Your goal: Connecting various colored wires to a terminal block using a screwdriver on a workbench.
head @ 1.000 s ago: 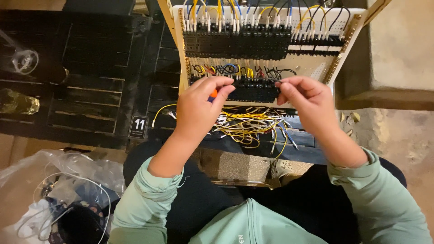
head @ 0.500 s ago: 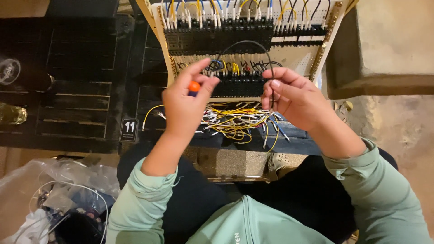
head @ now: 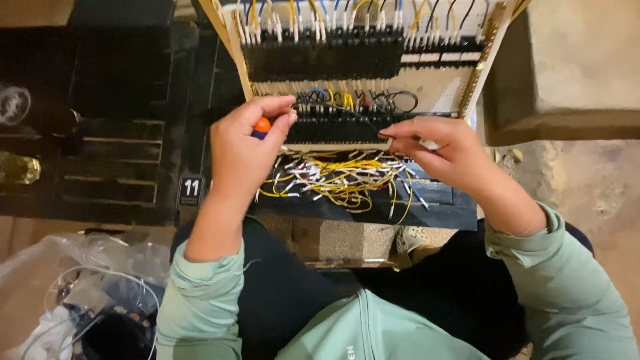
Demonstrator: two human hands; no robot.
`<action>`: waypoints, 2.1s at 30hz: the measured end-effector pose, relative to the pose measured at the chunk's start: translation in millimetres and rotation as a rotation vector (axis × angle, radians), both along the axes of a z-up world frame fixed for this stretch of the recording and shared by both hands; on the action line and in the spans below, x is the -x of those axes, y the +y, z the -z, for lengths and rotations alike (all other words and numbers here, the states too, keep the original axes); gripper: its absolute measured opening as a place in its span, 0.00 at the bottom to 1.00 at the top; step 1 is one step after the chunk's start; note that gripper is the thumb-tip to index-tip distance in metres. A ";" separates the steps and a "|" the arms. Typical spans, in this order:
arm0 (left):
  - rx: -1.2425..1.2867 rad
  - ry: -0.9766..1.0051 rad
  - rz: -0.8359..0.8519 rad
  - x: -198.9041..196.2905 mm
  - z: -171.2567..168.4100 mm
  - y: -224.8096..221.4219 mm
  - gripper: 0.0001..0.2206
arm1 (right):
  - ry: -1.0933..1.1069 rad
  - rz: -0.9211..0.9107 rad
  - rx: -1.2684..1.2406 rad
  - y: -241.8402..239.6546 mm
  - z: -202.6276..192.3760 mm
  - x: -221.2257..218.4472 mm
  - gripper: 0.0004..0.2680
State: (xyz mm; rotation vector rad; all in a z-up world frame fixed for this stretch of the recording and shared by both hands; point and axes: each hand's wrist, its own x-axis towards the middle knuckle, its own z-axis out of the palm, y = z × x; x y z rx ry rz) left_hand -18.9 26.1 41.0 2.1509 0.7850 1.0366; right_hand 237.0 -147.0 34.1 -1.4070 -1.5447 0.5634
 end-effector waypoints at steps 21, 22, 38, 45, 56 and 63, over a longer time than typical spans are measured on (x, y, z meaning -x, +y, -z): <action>0.309 1.366 0.318 13.6 48.7 6.2 0.06 | -0.888 0.014 -0.162 32.4 113.8 48.3 0.07; 0.307 1.367 0.318 13.5 60.7 8.7 0.06 | -0.887 0.016 -0.163 35.0 120.8 48.0 0.07; 0.276 1.397 0.335 7.2 71.0 4.7 0.05 | -0.702 -0.099 -0.175 53.7 118.8 73.7 0.03; 0.285 1.400 0.348 4.3 70.9 3.6 0.08 | -1.027 0.004 -0.082 62.0 163.1 78.8 0.05; 0.349 1.437 0.451 -1.6 49.9 -6.8 0.07 | -0.732 0.010 0.298 74.5 162.8 83.5 0.06; 0.451 1.435 0.498 -2.6 61.5 -0.3 0.09 | -0.448 -0.076 0.396 71.6 120.7 73.4 0.08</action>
